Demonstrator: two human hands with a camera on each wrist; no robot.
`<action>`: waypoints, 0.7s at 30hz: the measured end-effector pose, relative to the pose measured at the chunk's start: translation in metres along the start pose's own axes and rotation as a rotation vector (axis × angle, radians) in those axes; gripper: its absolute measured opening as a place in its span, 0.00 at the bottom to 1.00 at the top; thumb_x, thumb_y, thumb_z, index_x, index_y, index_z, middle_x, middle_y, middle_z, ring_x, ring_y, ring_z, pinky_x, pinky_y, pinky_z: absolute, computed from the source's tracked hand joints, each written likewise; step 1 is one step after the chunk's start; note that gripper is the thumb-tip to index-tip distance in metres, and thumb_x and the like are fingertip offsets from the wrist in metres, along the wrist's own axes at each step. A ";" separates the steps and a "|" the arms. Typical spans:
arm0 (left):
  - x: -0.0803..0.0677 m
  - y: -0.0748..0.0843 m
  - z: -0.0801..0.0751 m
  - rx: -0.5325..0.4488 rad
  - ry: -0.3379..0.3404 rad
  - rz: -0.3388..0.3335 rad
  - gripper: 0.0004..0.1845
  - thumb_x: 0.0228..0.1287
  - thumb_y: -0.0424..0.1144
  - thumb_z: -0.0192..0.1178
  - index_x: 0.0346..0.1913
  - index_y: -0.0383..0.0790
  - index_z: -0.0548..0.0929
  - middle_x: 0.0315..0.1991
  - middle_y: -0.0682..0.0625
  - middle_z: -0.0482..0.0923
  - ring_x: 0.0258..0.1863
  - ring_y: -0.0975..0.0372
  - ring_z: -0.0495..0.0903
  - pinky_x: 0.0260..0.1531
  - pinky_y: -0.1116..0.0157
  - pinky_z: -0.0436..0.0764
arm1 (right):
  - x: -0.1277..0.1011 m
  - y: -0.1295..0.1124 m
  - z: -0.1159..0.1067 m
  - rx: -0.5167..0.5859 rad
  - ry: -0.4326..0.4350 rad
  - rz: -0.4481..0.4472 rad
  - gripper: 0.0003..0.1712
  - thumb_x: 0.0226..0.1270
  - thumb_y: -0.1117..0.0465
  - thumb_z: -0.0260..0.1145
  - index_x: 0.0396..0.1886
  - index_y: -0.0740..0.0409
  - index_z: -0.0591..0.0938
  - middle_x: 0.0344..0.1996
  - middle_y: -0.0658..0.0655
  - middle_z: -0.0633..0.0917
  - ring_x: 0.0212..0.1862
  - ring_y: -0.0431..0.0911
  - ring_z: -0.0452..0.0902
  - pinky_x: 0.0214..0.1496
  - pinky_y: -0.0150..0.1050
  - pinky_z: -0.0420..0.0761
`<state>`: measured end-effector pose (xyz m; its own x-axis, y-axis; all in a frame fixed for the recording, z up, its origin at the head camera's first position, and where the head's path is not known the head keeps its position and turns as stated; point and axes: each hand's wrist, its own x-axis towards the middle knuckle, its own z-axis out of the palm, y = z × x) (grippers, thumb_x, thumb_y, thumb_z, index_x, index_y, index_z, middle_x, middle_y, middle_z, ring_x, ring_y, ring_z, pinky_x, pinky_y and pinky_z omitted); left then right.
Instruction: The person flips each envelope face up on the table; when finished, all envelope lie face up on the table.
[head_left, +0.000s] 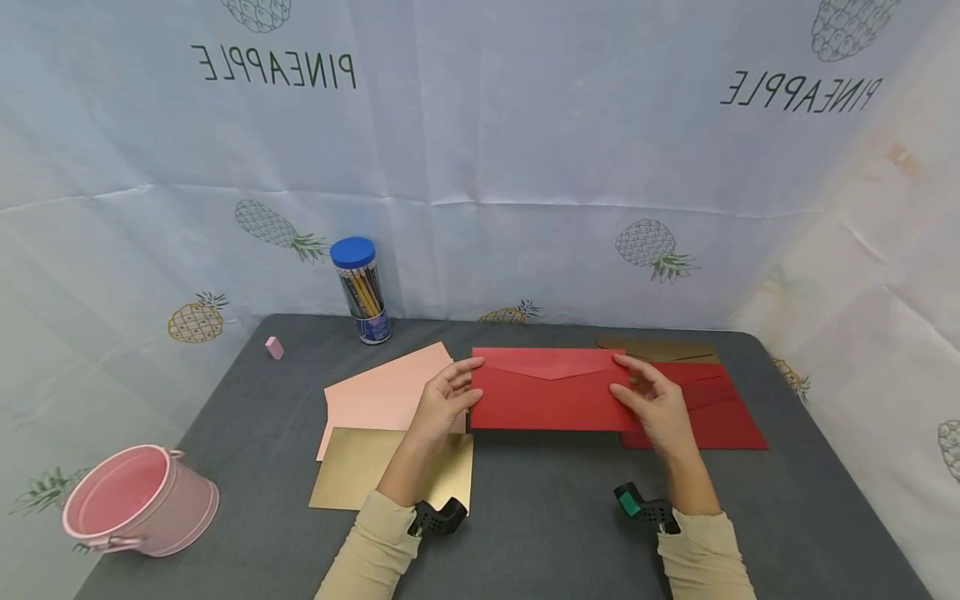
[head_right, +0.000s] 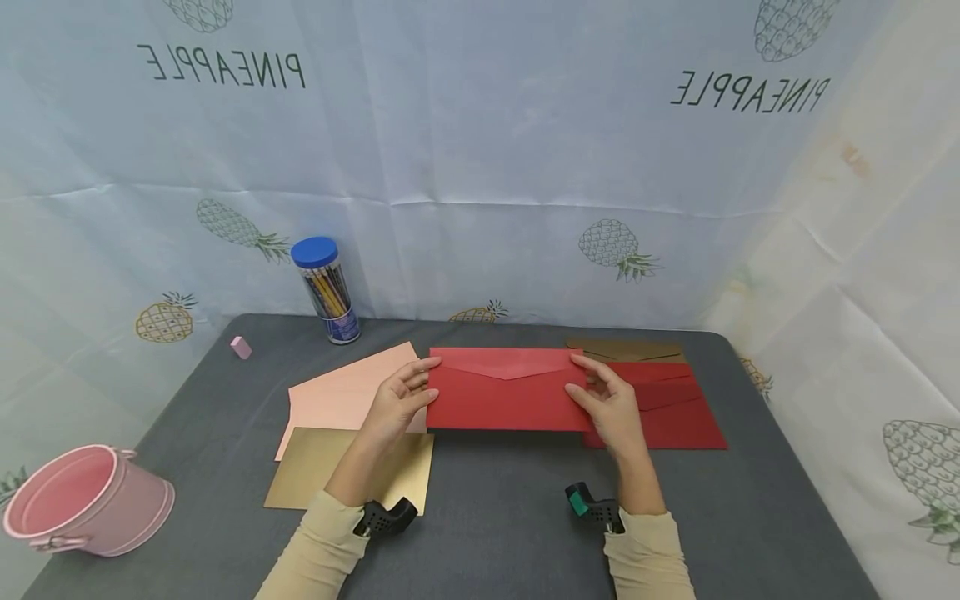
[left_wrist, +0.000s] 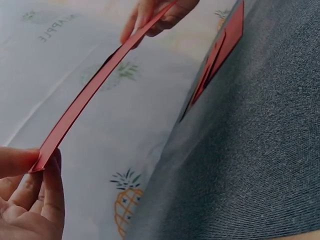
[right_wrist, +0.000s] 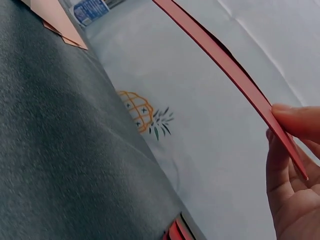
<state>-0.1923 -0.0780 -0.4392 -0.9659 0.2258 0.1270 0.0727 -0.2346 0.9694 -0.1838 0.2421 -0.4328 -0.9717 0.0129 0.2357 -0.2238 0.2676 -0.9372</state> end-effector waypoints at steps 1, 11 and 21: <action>0.000 -0.001 0.000 0.014 -0.009 0.005 0.25 0.62 0.21 0.54 0.64 0.31 0.69 0.56 0.31 0.74 0.46 0.63 0.80 0.43 0.69 0.82 | 0.000 0.002 -0.002 -0.008 -0.006 0.007 0.28 0.65 0.63 0.64 0.65 0.59 0.71 0.42 0.46 0.77 0.37 0.36 0.77 0.33 0.29 0.81; -0.004 -0.020 0.033 0.170 -0.069 -0.002 0.24 0.61 0.23 0.57 0.62 0.31 0.72 0.54 0.32 0.76 0.42 0.63 0.77 0.39 0.75 0.79 | -0.017 0.026 -0.041 -0.207 -0.047 0.038 0.29 0.66 0.57 0.64 0.65 0.57 0.72 0.46 0.35 0.76 0.42 0.31 0.74 0.35 0.29 0.80; -0.017 -0.055 0.114 0.196 -0.055 -0.116 0.25 0.59 0.21 0.57 0.60 0.37 0.76 0.58 0.41 0.76 0.45 0.60 0.79 0.39 0.70 0.81 | -0.053 0.055 -0.112 -0.451 -0.020 0.093 0.29 0.65 0.55 0.65 0.65 0.56 0.73 0.40 0.34 0.74 0.38 0.27 0.70 0.33 0.25 0.74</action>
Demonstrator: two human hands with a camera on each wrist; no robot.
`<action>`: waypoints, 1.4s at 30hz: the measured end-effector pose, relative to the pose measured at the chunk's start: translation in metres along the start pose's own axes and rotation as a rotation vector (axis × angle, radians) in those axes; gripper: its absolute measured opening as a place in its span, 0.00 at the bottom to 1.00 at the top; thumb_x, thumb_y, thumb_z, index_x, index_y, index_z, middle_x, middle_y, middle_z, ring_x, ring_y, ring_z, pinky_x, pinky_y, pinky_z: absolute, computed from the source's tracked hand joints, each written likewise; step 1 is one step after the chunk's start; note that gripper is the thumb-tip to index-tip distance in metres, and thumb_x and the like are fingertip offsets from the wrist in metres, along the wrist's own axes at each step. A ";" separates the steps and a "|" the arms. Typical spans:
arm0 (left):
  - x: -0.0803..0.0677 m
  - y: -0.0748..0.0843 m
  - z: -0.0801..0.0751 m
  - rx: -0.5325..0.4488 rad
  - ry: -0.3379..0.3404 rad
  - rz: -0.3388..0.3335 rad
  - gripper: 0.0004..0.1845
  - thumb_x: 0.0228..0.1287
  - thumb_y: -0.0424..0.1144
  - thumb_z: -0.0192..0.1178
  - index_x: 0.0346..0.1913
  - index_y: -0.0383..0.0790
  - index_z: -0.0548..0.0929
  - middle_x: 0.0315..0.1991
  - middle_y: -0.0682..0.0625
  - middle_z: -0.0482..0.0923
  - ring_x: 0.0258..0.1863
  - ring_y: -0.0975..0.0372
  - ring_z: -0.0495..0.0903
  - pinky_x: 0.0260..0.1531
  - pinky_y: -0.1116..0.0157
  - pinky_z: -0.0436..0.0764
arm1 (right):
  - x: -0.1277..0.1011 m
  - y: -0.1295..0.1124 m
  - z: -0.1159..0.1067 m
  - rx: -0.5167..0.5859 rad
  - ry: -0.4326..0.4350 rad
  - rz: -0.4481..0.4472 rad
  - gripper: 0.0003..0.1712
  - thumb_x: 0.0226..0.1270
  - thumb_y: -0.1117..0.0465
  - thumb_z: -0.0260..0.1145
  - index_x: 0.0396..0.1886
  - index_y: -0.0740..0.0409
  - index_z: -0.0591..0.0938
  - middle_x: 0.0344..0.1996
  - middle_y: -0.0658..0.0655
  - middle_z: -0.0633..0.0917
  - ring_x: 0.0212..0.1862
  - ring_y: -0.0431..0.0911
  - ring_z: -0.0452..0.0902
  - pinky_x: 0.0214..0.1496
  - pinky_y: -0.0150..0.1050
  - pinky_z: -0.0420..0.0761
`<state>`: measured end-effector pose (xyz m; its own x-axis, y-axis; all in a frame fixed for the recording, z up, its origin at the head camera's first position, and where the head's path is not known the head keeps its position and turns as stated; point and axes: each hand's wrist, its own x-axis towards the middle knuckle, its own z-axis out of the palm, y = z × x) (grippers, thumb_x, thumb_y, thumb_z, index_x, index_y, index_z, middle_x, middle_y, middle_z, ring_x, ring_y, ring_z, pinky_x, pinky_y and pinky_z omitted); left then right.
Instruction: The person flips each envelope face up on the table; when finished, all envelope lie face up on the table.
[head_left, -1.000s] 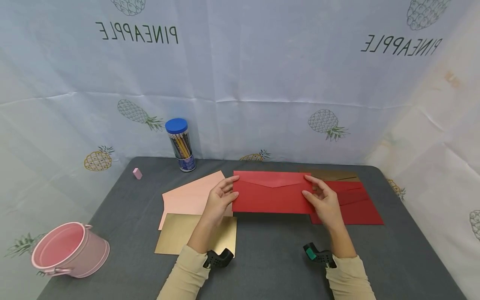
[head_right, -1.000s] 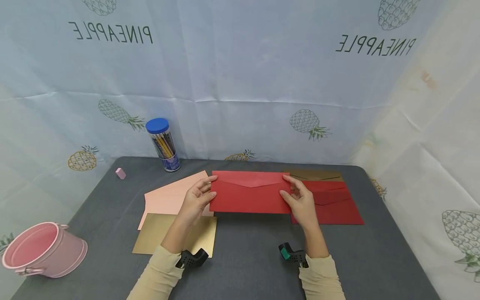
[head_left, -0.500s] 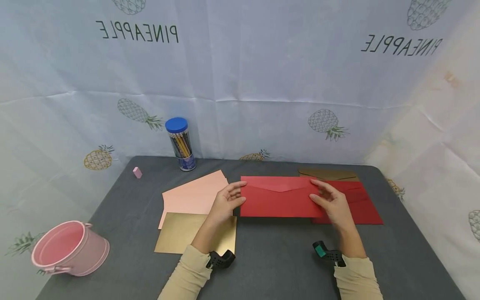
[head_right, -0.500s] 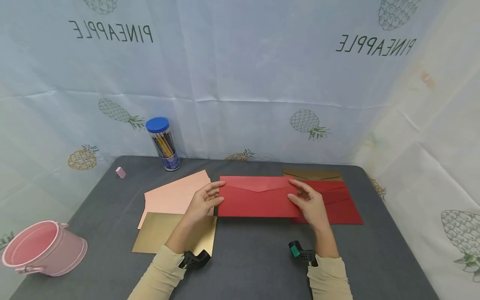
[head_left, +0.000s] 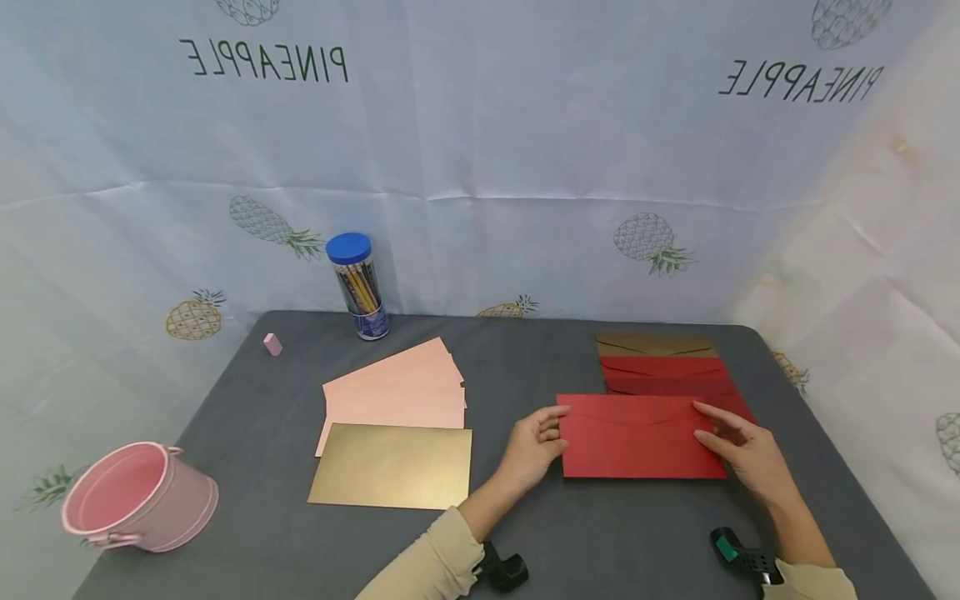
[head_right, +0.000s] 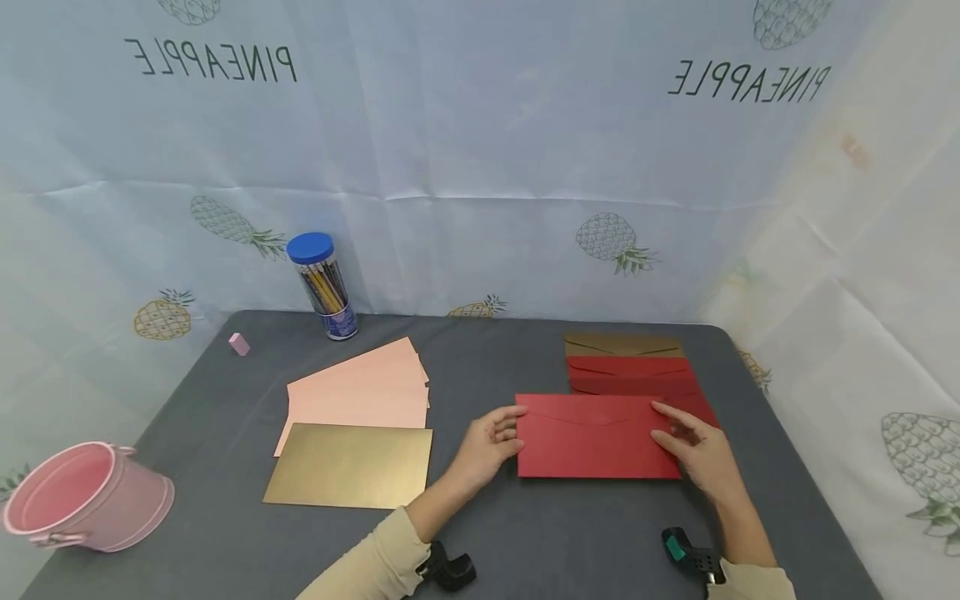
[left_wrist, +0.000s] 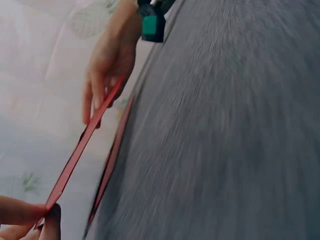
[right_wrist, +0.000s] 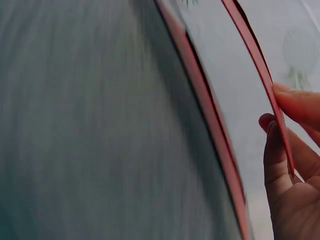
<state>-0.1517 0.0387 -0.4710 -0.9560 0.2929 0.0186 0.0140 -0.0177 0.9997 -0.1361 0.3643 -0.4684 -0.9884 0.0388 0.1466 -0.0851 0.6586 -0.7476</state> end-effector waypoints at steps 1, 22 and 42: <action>0.001 -0.001 0.009 0.003 0.002 -0.010 0.25 0.59 0.21 0.57 0.60 0.38 0.76 0.58 0.41 0.76 0.45 0.61 0.78 0.39 0.70 0.80 | -0.002 0.005 -0.005 -0.010 0.009 0.009 0.29 0.65 0.55 0.65 0.65 0.56 0.73 0.38 0.35 0.74 0.36 0.27 0.70 0.32 0.25 0.73; 0.022 -0.022 0.097 0.421 0.165 0.092 0.23 0.58 0.21 0.53 0.57 0.36 0.79 0.59 0.45 0.74 0.48 0.61 0.76 0.47 0.70 0.76 | -0.008 0.056 -0.028 0.015 0.143 0.205 0.31 0.65 0.47 0.64 0.66 0.47 0.71 0.47 0.16 0.65 0.44 0.15 0.56 0.39 0.10 0.58; 0.024 -0.022 0.099 0.630 0.121 0.123 0.20 0.59 0.27 0.59 0.57 0.34 0.79 0.61 0.43 0.71 0.61 0.55 0.70 0.57 0.64 0.74 | 0.000 0.053 -0.021 -0.251 0.162 0.146 0.25 0.71 0.55 0.55 0.63 0.63 0.72 0.64 0.67 0.70 0.58 0.70 0.66 0.54 0.66 0.65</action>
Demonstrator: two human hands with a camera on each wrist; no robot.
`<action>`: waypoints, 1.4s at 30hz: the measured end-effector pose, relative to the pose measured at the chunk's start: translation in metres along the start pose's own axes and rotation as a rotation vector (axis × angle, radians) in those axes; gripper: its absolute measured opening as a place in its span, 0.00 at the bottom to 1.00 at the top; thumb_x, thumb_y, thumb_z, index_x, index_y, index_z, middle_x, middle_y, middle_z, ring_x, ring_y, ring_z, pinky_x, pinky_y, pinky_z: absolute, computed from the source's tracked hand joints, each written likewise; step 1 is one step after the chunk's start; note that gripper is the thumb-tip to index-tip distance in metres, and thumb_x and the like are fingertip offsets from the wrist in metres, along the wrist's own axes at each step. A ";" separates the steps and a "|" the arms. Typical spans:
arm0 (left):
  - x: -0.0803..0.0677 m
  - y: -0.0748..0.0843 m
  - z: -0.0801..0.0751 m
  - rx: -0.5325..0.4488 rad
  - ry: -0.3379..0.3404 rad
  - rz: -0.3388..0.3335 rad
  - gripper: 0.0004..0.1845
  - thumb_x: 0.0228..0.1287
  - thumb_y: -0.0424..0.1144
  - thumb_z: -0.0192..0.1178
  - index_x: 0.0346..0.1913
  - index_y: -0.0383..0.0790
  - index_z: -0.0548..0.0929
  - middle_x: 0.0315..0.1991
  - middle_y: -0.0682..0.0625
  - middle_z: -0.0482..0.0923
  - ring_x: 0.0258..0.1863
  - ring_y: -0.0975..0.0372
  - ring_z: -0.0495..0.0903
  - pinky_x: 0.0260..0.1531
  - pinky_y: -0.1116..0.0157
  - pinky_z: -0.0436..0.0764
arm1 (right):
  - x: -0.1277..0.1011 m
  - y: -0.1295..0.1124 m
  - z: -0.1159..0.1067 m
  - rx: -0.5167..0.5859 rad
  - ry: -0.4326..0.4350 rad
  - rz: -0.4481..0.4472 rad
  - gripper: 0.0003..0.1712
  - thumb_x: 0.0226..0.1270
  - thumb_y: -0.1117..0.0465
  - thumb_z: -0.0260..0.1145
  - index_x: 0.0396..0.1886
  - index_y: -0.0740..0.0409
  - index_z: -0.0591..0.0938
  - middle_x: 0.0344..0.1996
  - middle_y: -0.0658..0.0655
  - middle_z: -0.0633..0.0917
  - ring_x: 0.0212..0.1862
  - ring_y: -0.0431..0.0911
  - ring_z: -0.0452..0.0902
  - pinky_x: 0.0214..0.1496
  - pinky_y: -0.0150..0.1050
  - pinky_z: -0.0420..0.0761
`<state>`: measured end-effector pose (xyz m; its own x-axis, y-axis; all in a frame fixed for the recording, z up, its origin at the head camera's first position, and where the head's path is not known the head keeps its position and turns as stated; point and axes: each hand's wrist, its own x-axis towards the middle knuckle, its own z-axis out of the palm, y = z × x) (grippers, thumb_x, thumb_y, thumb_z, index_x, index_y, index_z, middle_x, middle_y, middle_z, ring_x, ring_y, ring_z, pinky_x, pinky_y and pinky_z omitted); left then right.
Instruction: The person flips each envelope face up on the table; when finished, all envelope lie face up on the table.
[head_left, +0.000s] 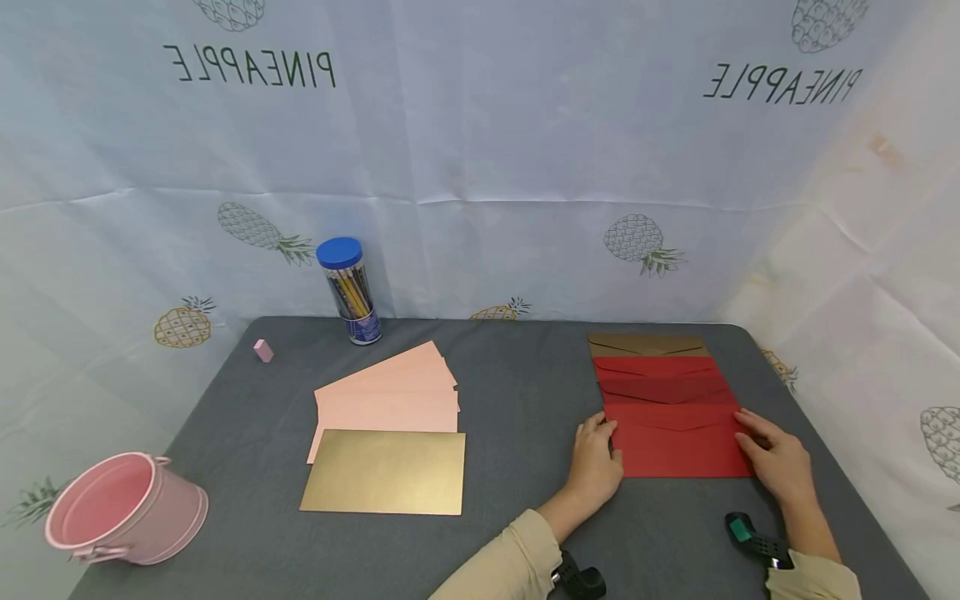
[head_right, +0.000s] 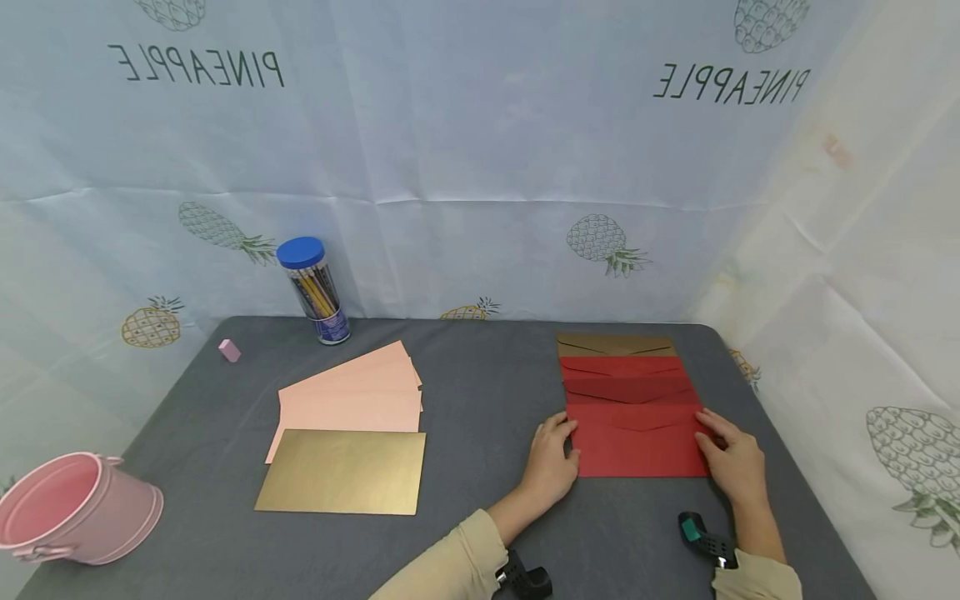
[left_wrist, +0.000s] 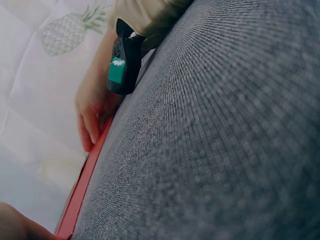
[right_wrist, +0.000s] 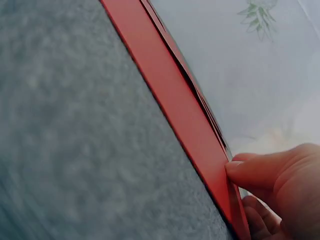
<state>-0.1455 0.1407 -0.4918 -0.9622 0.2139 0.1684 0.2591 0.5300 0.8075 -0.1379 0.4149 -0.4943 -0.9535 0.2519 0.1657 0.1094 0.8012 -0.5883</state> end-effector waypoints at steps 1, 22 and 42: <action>0.000 0.000 0.000 0.008 0.002 0.004 0.20 0.59 0.27 0.59 0.56 0.34 0.79 0.61 0.43 0.71 0.60 0.55 0.70 0.57 0.64 0.74 | 0.000 0.000 0.001 -0.005 0.006 -0.001 0.25 0.71 0.56 0.55 0.63 0.64 0.72 0.64 0.68 0.71 0.58 0.70 0.66 0.54 0.66 0.65; -0.001 -0.003 0.000 -0.034 0.011 0.003 0.21 0.56 0.26 0.61 0.56 0.33 0.79 0.60 0.44 0.72 0.59 0.56 0.71 0.57 0.65 0.75 | -0.001 -0.005 0.002 -0.035 0.070 0.173 0.25 0.68 0.56 0.60 0.60 0.65 0.75 0.49 0.72 0.78 0.40 0.51 0.72 0.45 0.53 0.72; 0.000 -0.014 -0.030 -0.308 -0.090 -0.030 0.26 0.62 0.32 0.59 0.64 0.32 0.71 0.59 0.41 0.75 0.56 0.55 0.77 0.52 0.68 0.78 | -0.009 -0.029 0.001 0.194 0.259 0.217 0.29 0.66 0.51 0.62 0.65 0.54 0.73 0.60 0.60 0.77 0.39 0.12 0.59 0.43 0.09 0.61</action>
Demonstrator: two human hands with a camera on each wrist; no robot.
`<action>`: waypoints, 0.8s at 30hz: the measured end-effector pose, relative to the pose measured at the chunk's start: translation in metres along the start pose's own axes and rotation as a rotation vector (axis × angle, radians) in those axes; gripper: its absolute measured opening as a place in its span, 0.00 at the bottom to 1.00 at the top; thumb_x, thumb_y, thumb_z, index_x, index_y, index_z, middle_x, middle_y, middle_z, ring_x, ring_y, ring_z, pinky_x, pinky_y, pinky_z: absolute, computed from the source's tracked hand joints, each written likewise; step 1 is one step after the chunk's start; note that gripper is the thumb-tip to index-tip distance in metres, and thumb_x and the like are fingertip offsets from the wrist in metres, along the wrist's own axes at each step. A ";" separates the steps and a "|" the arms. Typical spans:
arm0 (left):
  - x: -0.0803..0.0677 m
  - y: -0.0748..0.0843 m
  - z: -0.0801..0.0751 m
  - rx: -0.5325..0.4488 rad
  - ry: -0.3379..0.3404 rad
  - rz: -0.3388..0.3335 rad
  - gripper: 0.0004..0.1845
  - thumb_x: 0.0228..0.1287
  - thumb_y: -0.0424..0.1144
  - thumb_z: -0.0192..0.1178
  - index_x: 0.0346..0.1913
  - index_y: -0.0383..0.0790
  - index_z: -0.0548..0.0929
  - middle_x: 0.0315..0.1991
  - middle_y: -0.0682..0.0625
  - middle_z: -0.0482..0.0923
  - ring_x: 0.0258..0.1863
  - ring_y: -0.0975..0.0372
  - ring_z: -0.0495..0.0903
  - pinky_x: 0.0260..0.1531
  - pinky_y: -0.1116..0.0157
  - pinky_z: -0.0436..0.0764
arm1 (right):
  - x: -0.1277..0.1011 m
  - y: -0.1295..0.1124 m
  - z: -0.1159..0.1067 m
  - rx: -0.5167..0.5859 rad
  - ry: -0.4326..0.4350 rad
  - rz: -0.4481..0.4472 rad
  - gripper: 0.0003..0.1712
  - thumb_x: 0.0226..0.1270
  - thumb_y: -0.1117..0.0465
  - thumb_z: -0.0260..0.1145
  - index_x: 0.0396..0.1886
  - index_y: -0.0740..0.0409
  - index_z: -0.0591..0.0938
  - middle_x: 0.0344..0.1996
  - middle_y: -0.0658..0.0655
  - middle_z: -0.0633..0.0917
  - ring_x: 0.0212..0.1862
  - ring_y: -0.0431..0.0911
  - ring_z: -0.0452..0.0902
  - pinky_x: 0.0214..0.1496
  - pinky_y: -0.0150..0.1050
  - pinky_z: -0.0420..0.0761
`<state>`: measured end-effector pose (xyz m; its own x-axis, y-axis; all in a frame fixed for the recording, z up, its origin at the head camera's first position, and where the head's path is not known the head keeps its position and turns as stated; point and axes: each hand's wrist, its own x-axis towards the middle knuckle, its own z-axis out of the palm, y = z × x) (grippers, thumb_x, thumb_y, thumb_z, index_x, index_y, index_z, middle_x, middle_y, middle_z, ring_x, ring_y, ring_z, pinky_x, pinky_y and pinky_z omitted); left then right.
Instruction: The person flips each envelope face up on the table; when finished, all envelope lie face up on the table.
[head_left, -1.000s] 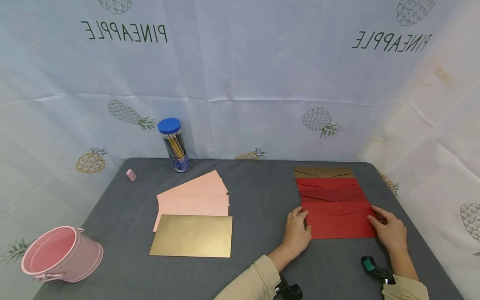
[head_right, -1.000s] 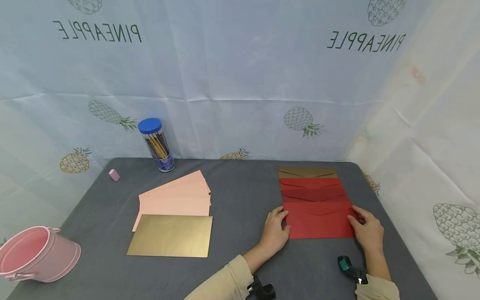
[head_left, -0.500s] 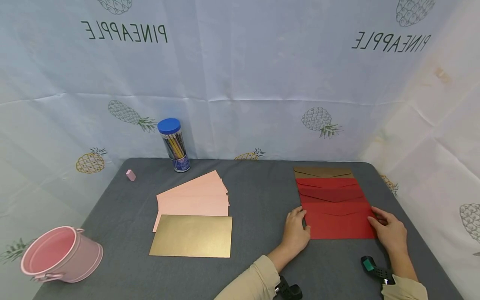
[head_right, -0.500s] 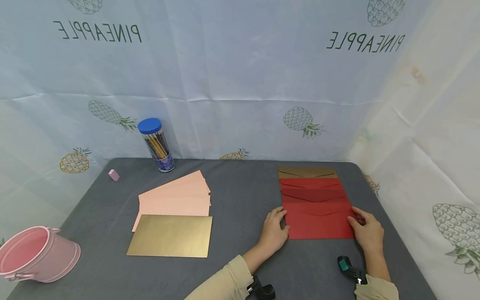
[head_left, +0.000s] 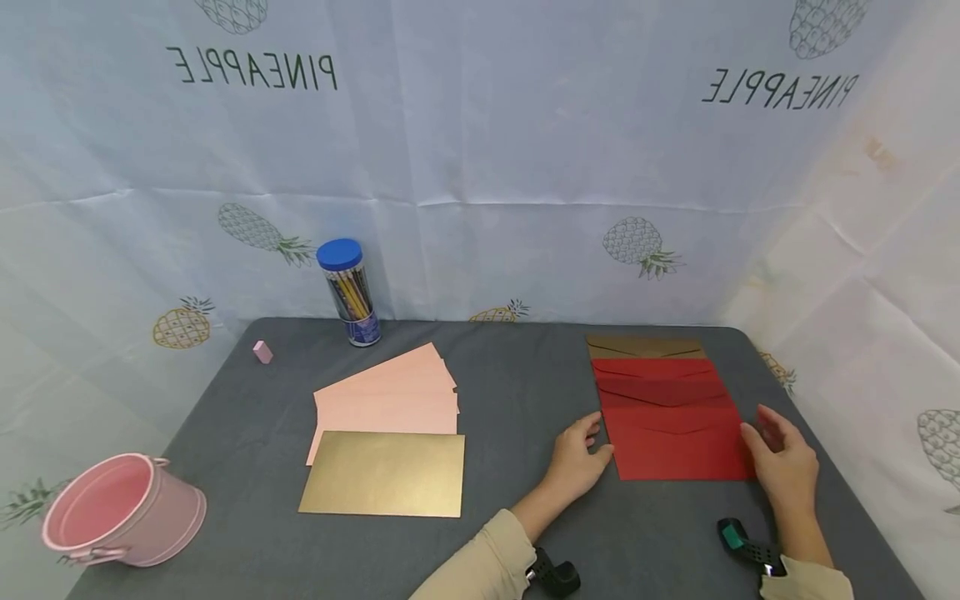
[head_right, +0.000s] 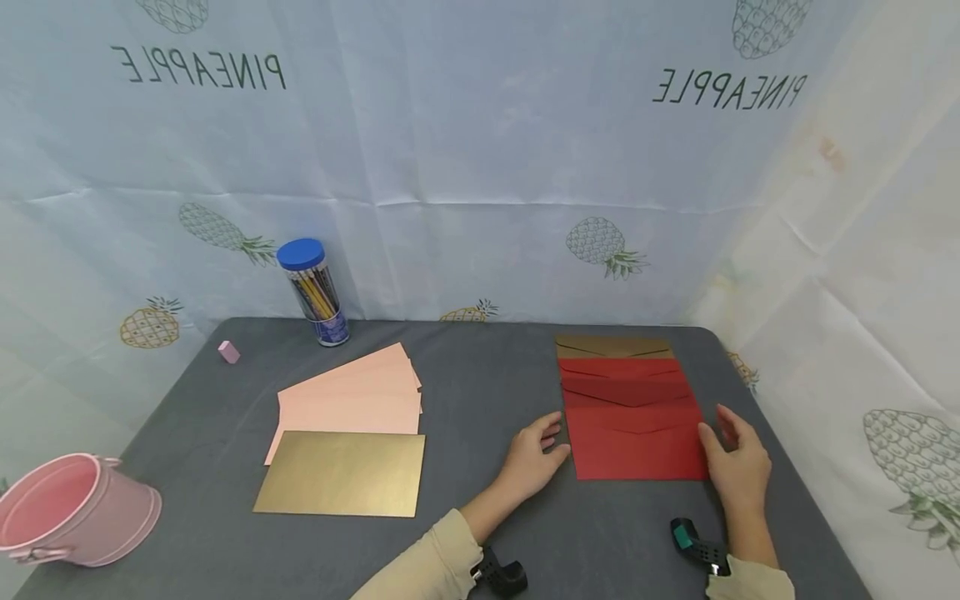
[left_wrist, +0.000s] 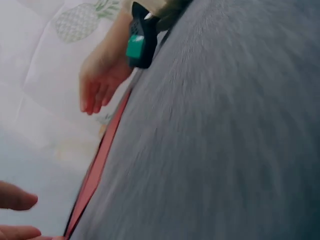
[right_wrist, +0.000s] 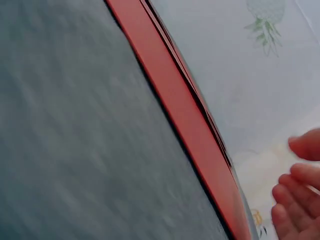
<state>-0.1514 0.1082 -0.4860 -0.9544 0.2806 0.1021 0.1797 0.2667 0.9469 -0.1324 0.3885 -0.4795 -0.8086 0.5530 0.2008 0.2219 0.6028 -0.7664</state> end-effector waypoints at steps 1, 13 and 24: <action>-0.001 0.000 -0.006 0.003 -0.015 0.007 0.26 0.63 0.32 0.59 0.64 0.32 0.70 0.59 0.41 0.75 0.57 0.55 0.76 0.53 0.67 0.78 | -0.002 -0.004 0.001 0.014 -0.005 -0.024 0.29 0.66 0.51 0.62 0.65 0.54 0.72 0.61 0.61 0.76 0.40 0.12 0.60 0.44 0.08 0.61; -0.042 -0.017 -0.121 0.142 -0.143 0.173 0.28 0.68 0.36 0.55 0.67 0.27 0.64 0.66 0.37 0.67 0.63 0.50 0.70 0.60 0.58 0.73 | -0.044 -0.056 0.039 0.183 -0.306 -0.488 0.37 0.58 0.67 0.69 0.68 0.61 0.67 0.61 0.67 0.72 0.56 0.14 0.59 0.53 0.09 0.61; -0.098 -0.045 -0.228 0.312 0.207 0.063 0.26 0.61 0.30 0.61 0.62 0.27 0.71 0.59 0.36 0.75 0.56 0.44 0.76 0.54 0.50 0.75 | -0.107 -0.112 0.099 0.426 -0.754 -0.623 0.34 0.60 0.67 0.68 0.66 0.64 0.67 0.63 0.66 0.72 0.65 0.44 0.68 0.62 0.30 0.72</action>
<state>-0.1207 -0.1415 -0.4689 -0.9613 0.1222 0.2471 0.2736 0.5321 0.8013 -0.1246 0.2042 -0.4756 -0.8745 -0.3702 0.3135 -0.4380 0.3249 -0.8382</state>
